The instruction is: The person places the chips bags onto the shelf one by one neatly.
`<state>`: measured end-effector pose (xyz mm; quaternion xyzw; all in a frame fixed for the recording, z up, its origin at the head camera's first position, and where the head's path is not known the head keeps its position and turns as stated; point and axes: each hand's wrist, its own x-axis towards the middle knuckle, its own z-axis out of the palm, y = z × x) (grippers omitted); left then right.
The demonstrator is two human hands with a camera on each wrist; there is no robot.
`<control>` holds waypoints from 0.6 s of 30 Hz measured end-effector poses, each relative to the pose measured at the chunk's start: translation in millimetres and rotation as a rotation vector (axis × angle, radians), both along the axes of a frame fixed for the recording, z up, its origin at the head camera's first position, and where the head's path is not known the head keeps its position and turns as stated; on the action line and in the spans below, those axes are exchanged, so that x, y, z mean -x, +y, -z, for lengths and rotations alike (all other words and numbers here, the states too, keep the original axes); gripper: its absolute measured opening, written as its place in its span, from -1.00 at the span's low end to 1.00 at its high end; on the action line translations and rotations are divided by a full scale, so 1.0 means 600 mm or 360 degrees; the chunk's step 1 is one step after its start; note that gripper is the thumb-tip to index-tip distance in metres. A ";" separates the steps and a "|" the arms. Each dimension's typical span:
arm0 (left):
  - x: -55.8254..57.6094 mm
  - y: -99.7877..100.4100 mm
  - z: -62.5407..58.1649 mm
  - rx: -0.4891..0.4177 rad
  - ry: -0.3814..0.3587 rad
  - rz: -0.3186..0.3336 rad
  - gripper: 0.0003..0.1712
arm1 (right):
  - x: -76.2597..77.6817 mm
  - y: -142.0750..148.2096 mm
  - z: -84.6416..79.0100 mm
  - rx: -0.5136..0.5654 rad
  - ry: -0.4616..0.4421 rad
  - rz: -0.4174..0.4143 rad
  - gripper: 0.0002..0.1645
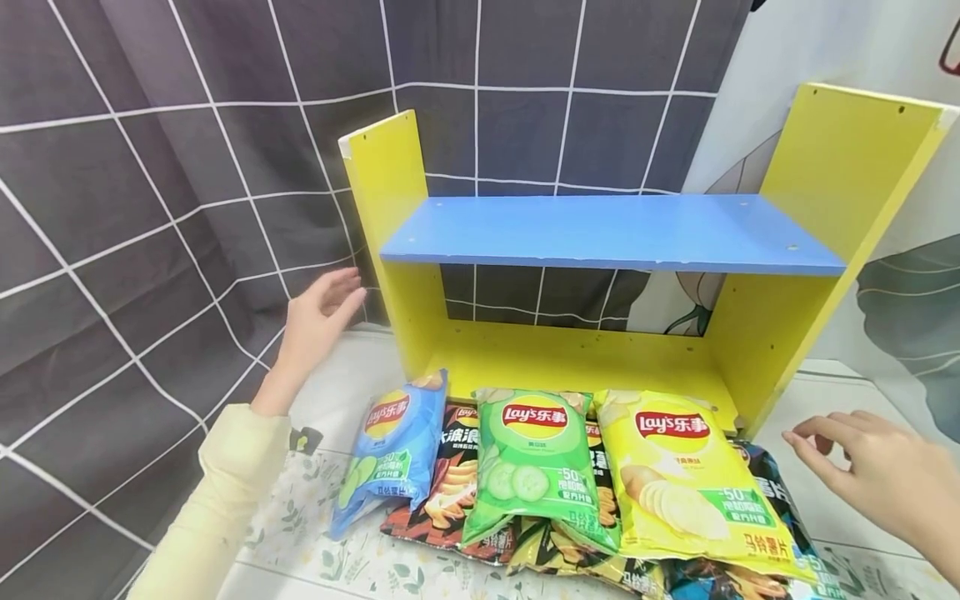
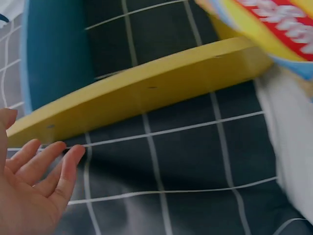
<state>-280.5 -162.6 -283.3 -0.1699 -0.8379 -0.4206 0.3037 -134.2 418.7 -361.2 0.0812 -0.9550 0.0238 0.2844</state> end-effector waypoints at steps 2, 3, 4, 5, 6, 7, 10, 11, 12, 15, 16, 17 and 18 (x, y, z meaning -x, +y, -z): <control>0.003 0.007 -0.017 -0.0036 0.0033 0.0007 -0.54 | -0.005 -0.011 -0.004 -0.0001 0.0035 -0.0055 -0.56; 0.005 0.011 -0.024 -0.0051 0.0050 0.0008 -0.53 | -0.007 -0.016 -0.006 -0.0003 0.0057 -0.0089 -0.58; 0.007 0.014 -0.031 -0.0063 0.0063 0.0011 -0.52 | -0.009 -0.021 -0.008 -0.0009 0.0080 -0.0128 -0.59; 0.010 0.017 -0.038 -0.0075 0.0075 0.0014 -0.52 | -0.011 -0.027 -0.010 -0.0021 0.0092 -0.0162 -0.59; 0.013 0.020 -0.044 -0.0087 0.0085 0.0013 -0.51 | -0.013 -0.032 -0.012 -0.0033 0.0104 -0.0198 -0.60; 0.016 0.024 -0.050 -0.0098 0.0091 0.0012 -0.50 | -0.015 -0.038 -0.013 -0.0045 0.0106 -0.0219 -0.59; 0.026 0.032 -0.065 -0.0112 0.0098 0.0017 -0.46 | -0.021 -0.056 -0.018 -0.0091 0.0097 -0.0269 -0.55; 0.028 0.035 -0.070 -0.0112 0.0100 0.0014 -0.44 | -0.023 -0.062 -0.019 -0.0105 0.0099 -0.0288 -0.53; 0.031 0.038 -0.074 -0.0115 0.0095 0.0015 -0.43 | -0.025 -0.067 -0.020 -0.0114 0.0109 -0.0310 -0.53; 0.037 0.045 -0.086 -0.0123 0.0084 0.0011 -0.41 | -0.032 -0.081 -0.021 -0.0163 0.0130 -0.0378 -0.51; 0.040 0.047 -0.090 -0.0131 0.0084 0.0008 -0.40 | -0.034 -0.085 -0.021 -0.0183 0.0137 -0.0412 -0.49; 0.042 0.048 -0.094 -0.0136 0.0084 0.0003 -0.40 | -0.036 -0.089 -0.020 -0.0202 0.0147 -0.0457 -0.50; 0.044 0.049 -0.097 -0.0142 0.0087 -0.0001 -0.40 | -0.038 -0.093 -0.019 -0.0220 0.0151 -0.0500 -0.50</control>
